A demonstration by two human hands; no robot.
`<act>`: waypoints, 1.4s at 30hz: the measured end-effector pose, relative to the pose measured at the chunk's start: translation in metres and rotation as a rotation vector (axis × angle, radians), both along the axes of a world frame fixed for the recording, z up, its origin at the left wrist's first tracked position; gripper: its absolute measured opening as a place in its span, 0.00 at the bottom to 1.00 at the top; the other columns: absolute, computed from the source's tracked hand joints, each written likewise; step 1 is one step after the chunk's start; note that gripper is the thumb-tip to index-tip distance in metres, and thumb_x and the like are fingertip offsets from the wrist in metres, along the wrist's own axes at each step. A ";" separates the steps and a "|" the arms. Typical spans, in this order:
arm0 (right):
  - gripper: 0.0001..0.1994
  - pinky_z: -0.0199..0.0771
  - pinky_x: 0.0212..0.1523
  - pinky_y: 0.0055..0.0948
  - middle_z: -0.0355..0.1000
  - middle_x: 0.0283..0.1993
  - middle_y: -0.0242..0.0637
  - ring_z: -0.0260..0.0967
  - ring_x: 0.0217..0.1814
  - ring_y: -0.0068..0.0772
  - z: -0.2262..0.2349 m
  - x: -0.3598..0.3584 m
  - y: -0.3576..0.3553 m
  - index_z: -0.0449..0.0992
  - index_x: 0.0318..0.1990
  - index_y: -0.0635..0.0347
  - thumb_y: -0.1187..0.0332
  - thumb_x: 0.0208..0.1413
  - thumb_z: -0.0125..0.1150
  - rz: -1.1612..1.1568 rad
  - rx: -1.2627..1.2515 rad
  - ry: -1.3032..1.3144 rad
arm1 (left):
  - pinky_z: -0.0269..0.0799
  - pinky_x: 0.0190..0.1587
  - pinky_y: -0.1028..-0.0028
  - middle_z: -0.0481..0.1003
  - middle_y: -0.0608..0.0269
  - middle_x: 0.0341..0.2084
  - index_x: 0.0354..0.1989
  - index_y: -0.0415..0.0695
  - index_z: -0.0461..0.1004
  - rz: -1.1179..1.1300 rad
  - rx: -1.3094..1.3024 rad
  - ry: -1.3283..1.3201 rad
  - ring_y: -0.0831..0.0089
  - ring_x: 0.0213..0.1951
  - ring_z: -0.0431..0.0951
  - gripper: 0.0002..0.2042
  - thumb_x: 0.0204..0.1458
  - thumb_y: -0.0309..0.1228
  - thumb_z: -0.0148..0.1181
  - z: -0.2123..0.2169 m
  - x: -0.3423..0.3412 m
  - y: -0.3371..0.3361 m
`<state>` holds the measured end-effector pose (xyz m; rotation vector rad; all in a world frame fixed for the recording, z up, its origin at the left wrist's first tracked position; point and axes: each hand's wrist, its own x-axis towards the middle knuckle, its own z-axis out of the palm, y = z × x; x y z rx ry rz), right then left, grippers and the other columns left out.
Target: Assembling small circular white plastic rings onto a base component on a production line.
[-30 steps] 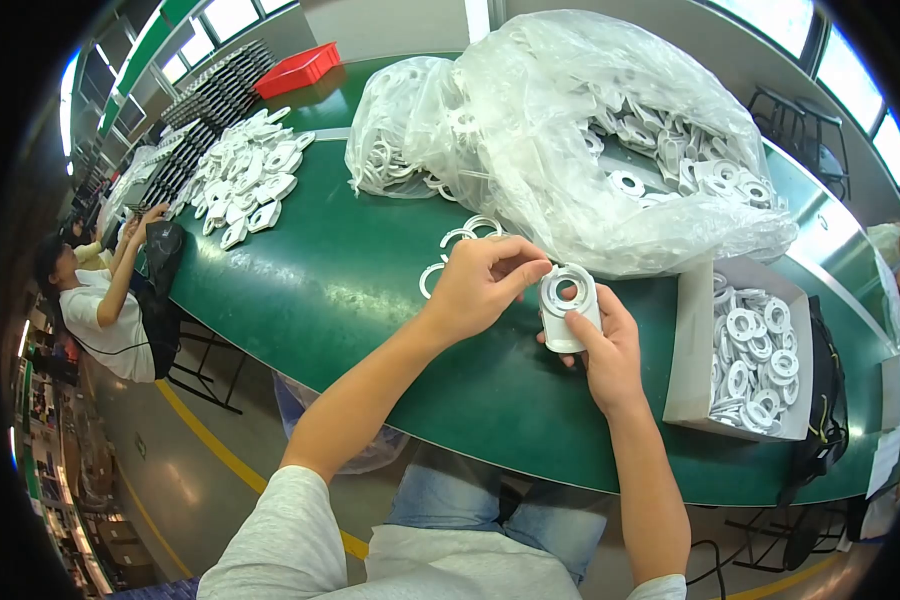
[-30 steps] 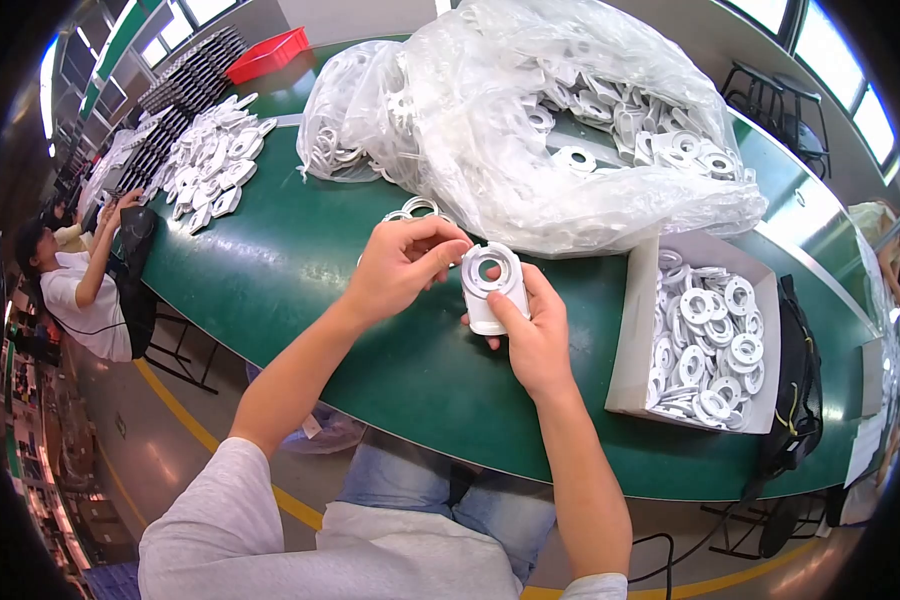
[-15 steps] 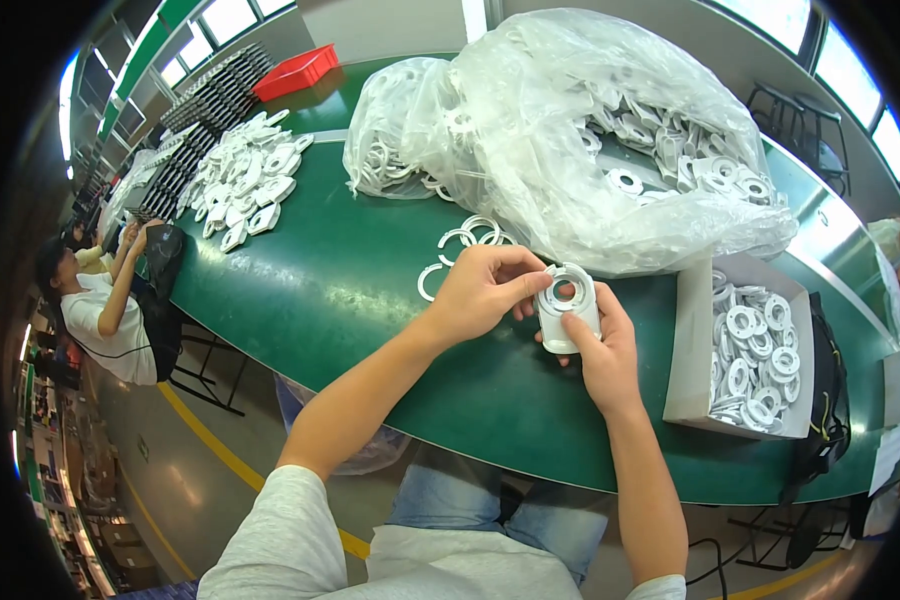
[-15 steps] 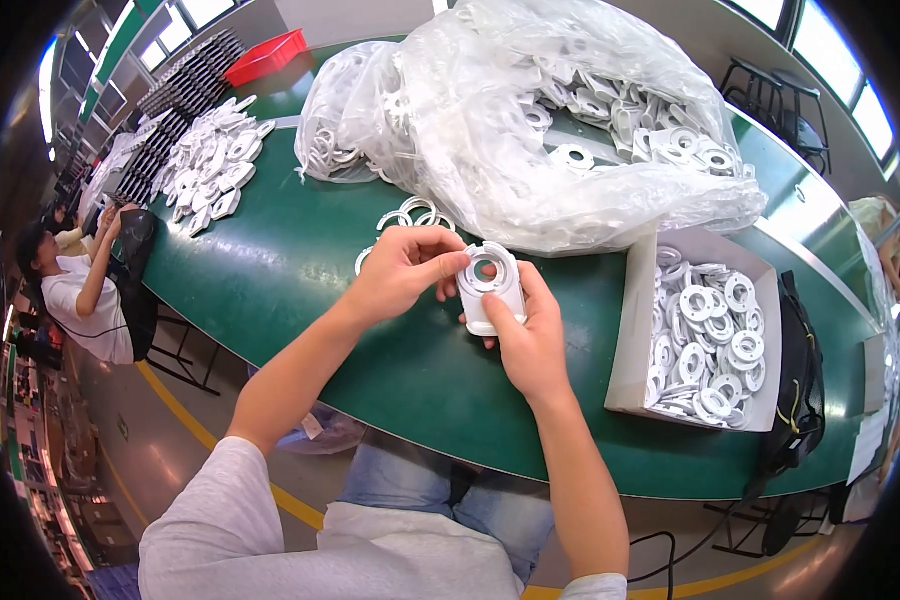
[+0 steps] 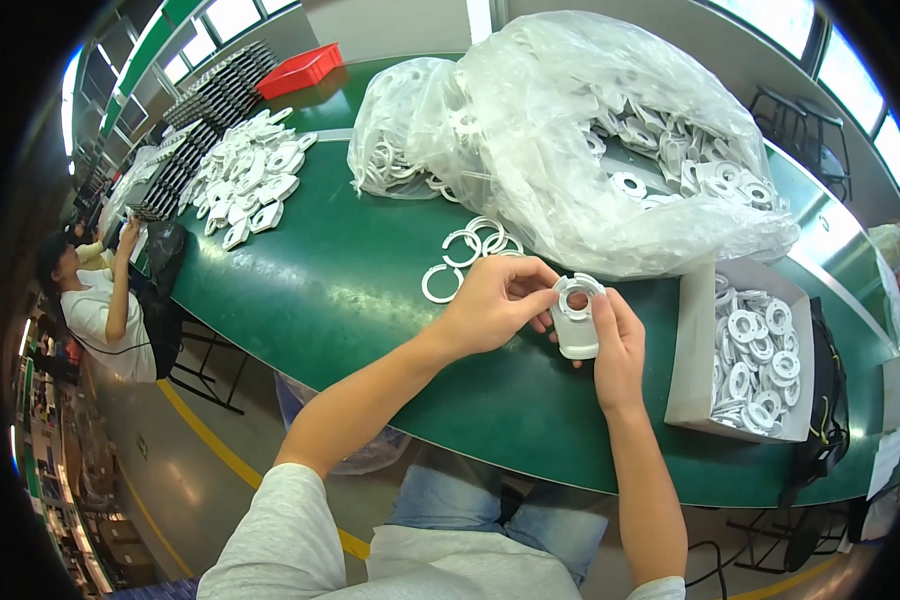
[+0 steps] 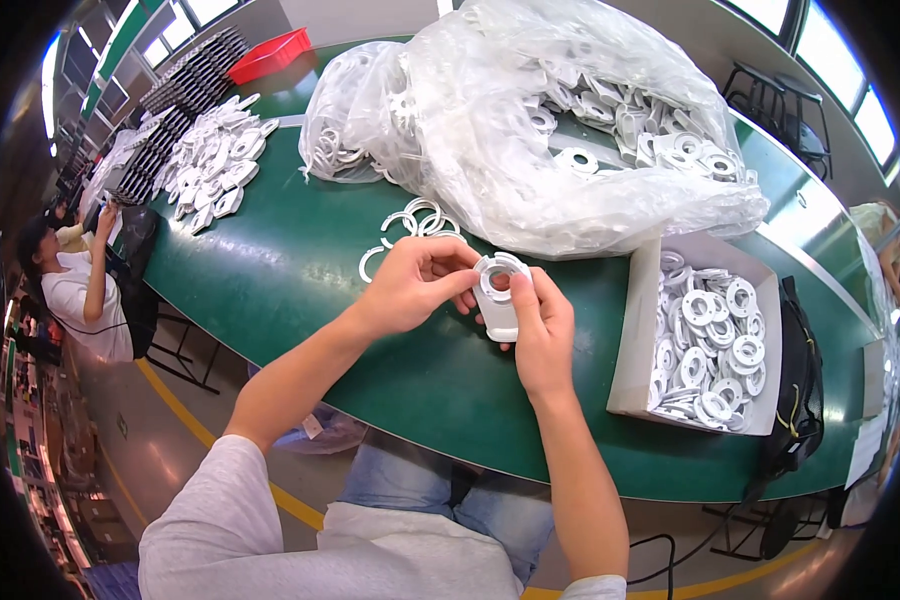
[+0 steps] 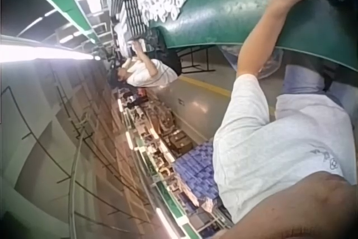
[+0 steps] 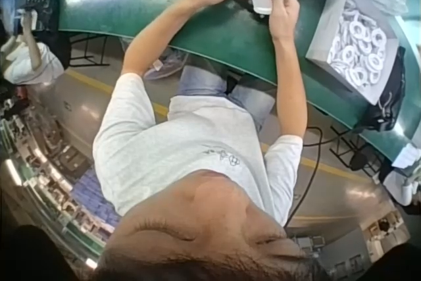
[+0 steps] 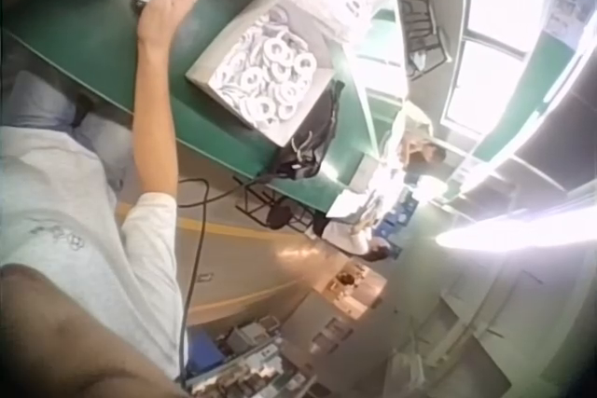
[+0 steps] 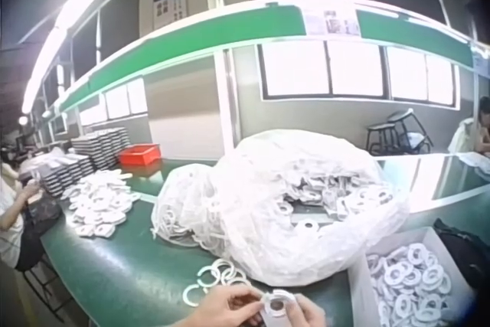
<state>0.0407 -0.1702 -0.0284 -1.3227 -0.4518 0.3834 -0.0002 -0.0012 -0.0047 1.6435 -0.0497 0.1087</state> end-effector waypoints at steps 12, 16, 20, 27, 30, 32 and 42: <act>0.15 0.71 0.22 0.20 0.72 0.24 0.35 0.71 0.24 0.22 -0.001 -0.002 0.000 0.74 0.30 0.66 0.65 0.63 0.48 -0.024 -0.046 -0.083 | 0.68 0.28 0.80 0.75 0.62 0.23 0.33 0.34 0.77 0.020 0.210 -0.252 0.80 0.26 0.74 0.08 0.52 0.28 0.57 -0.007 0.001 -0.002; 0.16 0.57 0.22 0.19 0.65 0.20 0.27 0.57 0.23 0.14 -0.004 -0.004 0.002 0.72 0.25 0.67 0.66 0.62 0.50 -0.059 -0.120 -0.155 | 0.67 0.27 0.81 0.73 0.65 0.19 0.29 0.34 0.75 0.034 0.133 -0.171 0.83 0.22 0.70 0.08 0.52 0.29 0.58 -0.012 0.002 -0.002; 0.16 0.55 0.25 0.21 0.63 0.22 0.26 0.55 0.26 0.14 -0.007 -0.007 0.014 0.71 0.26 0.67 0.66 0.63 0.48 -0.135 -0.096 -0.123 | 0.68 0.29 0.81 0.74 0.66 0.24 0.33 0.36 0.74 -0.010 -0.074 -0.112 0.85 0.28 0.71 0.10 0.52 0.32 0.61 -0.017 0.003 0.001; 0.13 0.56 0.25 0.19 0.66 0.28 0.28 0.59 0.29 0.16 -0.008 -0.007 0.001 0.69 0.32 0.64 0.65 0.64 0.44 -0.137 -0.176 -0.168 | 0.72 0.26 0.78 0.76 0.56 0.31 0.45 0.35 0.73 -0.028 0.299 -0.136 0.76 0.30 0.77 0.16 0.46 0.21 0.62 0.001 -0.020 0.016; 0.12 0.58 0.22 0.17 0.71 0.31 0.33 0.69 0.33 0.20 -0.003 -0.012 0.005 0.71 0.37 0.64 0.65 0.64 0.44 -0.089 -0.132 -0.070 | 0.72 0.21 0.79 0.77 0.64 0.27 0.42 0.37 0.75 0.274 0.080 -0.036 0.81 0.25 0.75 0.09 0.52 0.25 0.58 -0.008 -0.049 0.073; 0.11 0.60 0.24 0.17 0.71 0.31 0.34 0.68 0.33 0.20 -0.004 -0.012 0.007 0.71 0.37 0.65 0.66 0.63 0.45 -0.084 -0.140 -0.071 | 0.71 0.21 0.80 0.77 0.64 0.26 0.38 0.38 0.76 0.580 0.166 0.012 0.81 0.23 0.74 0.08 0.52 0.28 0.58 -0.012 -0.067 0.131; 0.09 0.68 0.36 0.21 0.71 0.27 0.35 0.67 0.31 0.22 -0.010 -0.011 0.018 0.72 0.31 0.70 0.72 0.59 0.49 -0.029 -0.228 -0.222 | 0.61 0.57 0.62 0.68 0.40 0.49 0.52 0.30 0.65 1.071 1.374 -0.246 0.47 0.53 0.66 0.29 0.41 0.31 0.66 0.013 -0.049 0.322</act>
